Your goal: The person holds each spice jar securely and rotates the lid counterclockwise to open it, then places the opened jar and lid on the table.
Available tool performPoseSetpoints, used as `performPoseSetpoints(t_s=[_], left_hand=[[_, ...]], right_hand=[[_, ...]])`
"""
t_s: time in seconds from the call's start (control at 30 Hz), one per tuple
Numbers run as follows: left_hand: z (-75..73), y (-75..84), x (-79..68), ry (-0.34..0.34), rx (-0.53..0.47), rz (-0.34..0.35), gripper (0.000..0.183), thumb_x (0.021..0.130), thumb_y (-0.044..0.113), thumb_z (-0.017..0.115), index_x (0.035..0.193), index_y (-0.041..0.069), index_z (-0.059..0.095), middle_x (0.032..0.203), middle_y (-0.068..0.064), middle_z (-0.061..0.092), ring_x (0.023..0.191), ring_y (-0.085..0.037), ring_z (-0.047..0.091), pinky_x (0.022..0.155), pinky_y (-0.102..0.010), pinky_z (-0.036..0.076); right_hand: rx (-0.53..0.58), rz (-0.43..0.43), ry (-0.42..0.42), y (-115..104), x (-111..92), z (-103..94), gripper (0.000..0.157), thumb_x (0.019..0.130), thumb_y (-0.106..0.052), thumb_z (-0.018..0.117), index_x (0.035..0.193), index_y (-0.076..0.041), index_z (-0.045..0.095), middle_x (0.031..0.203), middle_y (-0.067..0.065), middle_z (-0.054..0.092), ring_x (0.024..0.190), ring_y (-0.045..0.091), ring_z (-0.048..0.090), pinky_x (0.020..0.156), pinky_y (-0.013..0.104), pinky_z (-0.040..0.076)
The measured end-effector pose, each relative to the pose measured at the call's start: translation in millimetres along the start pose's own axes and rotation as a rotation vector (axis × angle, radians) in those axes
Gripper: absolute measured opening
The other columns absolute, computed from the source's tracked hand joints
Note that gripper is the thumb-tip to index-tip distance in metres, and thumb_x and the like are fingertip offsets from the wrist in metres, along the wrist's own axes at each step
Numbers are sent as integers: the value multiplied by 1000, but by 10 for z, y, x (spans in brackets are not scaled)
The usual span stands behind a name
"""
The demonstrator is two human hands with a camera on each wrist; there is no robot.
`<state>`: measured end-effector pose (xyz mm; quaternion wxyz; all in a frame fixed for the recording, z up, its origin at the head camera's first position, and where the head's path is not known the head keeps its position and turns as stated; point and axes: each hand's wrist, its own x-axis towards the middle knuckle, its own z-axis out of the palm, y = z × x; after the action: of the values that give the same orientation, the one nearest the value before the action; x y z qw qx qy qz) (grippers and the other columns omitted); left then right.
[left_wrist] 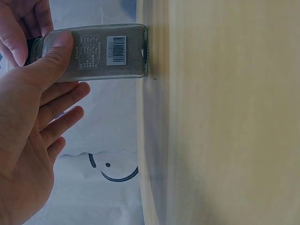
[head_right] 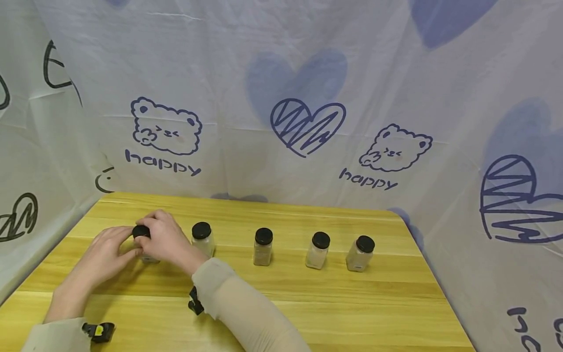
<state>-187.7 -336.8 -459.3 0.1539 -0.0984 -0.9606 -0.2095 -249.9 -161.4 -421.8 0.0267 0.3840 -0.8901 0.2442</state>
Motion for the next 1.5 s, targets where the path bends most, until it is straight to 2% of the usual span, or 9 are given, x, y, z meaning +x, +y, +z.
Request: performPoseSetpoints(t_s=[0.2,0.4,0.63,0.83,1.0,1.2,1.4,1.5], left_hand=[[-2,-6,1,-4,0,-4,53,92,20,81,133,-7,61,131,-31,63,130,-53,46,113,-70,30],[0,-12,13,-3,1,-2,51,93,23,80,132,-5,62,132,-31,63,130,-53,48,113,-70,30],[7,-17,27,8,-7,12,52,93,24,80,133,-4,63,132,-31,63,128,-53,50,113,-69,31],[6,-13,35,-6,-15,-1,54,93,26,80,135,-5,62,134,-33,61,129,-54,48,113,-71,30],[7,-15,29,-7,-12,-5,56,93,28,80,133,-7,62,134,-33,61,130,-54,48,113,-71,30],[11,-16,16,5,-17,-4,59,92,28,80,135,-8,60,135,-33,60,129,-54,47,112,-72,29],[12,-7,18,18,-22,8,57,92,29,81,134,-5,62,132,-31,62,128,-54,48,112,-72,31],[15,0,17,16,-23,4,55,92,28,81,133,-3,63,132,-31,63,128,-54,48,111,-72,31]], right_hand=[[25,-17,-41,0,3,-1,37,105,-25,63,143,-20,64,141,-5,57,126,5,56,106,13,43],[24,-40,-46,-4,0,-12,37,107,-21,60,144,-20,63,144,-4,56,129,6,55,109,14,42],[51,-47,-1,18,-27,-23,39,107,-20,59,147,-20,60,147,-1,53,132,8,54,109,16,43],[95,-45,48,50,-67,-31,43,107,-22,59,150,-19,56,145,0,53,126,8,57,103,12,46],[163,-21,72,78,-159,-84,46,108,-27,59,154,-21,52,146,1,50,121,7,59,94,11,48],[222,-28,93,125,-314,-114,51,106,-28,62,155,-19,50,138,5,49,113,7,59,94,7,46],[306,-22,89,169,-471,-82,48,103,-28,68,149,-19,58,128,2,48,111,6,60,97,10,49],[349,-20,87,178,-540,-67,44,100,-24,72,142,-13,62,126,2,48,109,5,60,97,11,50]])
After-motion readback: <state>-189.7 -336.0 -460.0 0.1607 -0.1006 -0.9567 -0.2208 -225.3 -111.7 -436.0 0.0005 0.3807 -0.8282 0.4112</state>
